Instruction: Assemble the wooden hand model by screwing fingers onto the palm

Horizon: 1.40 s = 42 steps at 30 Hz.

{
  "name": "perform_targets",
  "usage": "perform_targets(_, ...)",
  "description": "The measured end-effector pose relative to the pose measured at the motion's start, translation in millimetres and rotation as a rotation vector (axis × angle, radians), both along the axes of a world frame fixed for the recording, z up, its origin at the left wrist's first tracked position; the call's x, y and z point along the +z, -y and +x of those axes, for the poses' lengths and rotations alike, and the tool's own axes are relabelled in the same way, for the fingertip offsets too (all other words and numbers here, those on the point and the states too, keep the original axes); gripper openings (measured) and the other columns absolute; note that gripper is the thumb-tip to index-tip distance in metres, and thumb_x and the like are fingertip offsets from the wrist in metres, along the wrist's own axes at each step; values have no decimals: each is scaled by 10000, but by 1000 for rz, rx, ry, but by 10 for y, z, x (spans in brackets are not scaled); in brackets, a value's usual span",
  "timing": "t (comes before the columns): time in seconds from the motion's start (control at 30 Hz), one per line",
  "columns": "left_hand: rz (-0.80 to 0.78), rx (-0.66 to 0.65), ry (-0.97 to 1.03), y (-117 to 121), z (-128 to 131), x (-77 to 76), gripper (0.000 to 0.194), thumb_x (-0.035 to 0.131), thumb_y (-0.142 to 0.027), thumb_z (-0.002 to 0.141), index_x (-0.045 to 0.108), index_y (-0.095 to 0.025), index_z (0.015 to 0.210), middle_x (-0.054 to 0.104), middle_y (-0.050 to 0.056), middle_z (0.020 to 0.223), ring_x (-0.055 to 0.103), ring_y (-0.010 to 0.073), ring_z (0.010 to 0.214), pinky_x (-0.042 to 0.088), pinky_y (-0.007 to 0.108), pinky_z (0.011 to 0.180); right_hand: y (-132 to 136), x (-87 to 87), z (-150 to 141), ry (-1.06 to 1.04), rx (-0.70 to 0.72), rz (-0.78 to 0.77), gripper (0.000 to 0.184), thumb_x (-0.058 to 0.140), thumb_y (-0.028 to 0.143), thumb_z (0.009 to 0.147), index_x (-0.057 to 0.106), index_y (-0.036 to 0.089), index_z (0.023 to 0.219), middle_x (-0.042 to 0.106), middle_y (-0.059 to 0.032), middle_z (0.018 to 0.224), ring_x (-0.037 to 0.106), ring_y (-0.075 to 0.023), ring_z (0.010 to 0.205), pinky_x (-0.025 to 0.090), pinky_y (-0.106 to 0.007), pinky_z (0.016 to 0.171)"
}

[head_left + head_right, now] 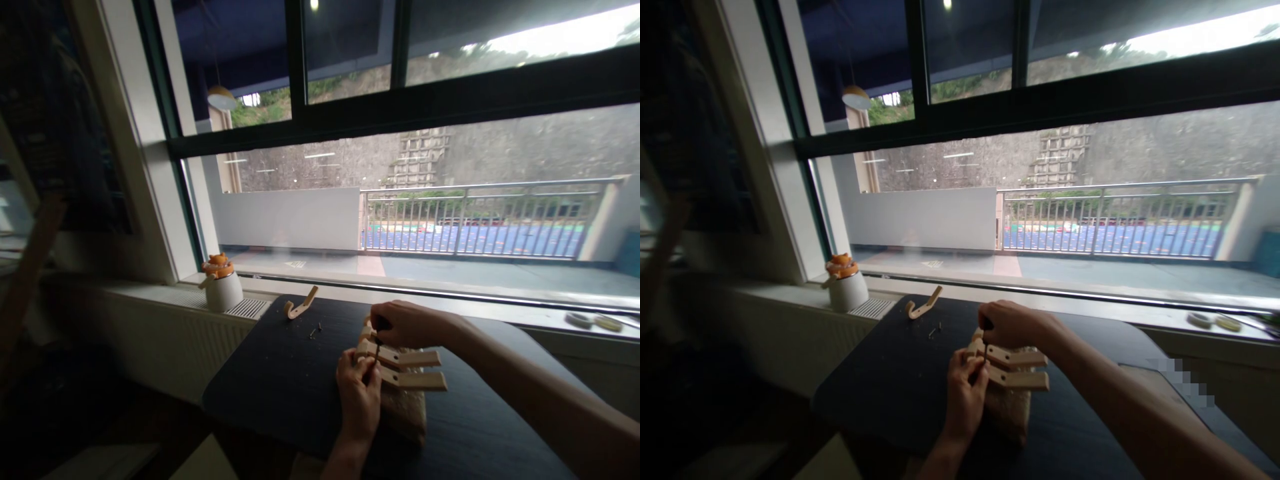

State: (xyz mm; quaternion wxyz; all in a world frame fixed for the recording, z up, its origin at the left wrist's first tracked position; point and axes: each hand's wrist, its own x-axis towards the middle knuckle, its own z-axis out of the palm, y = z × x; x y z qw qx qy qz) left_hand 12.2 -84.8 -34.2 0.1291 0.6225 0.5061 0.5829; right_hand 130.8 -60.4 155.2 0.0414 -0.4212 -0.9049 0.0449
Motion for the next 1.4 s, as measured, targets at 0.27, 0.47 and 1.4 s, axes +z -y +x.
perform_targets(0.27, 29, 25, -17, 2, -1, 1, 198, 535, -82, 790, 697, -191, 828, 591, 75, 991, 588, 216, 948, 486, 381, 889, -13, -58, -92, 25, -92, 84, 259, 527, 343, 772, 666, 134, 834, 685, -124, 788, 585, -190, 676, 350, -271, 564)
perform_targets(0.47, 39, 39, -20, -9, 6, -16, 181, 547, -99, 797, 701, -186, 835, 595, 78, 988, 597, 211, 928, 497, 374, 874, 67, 99, -83, 27, -43, 60, 234, 572, 315, 733, 674, 221, 922, 693, -30, 793, 570, -144, 647, 340, -236, 546)
perform_targets(1.4, 48, 40, -24, 0, 1, 5, 166, 550, -117, 804, 699, -188, 822, 598, 73, 968, 598, 204, 909, 499, 372, 863, 24, 60, -92, 66, -85, 84, 282, 502, 338, 798, 701, 144, 847, 699, -112, 794, 593, -187, 676, 354, -267, 558)
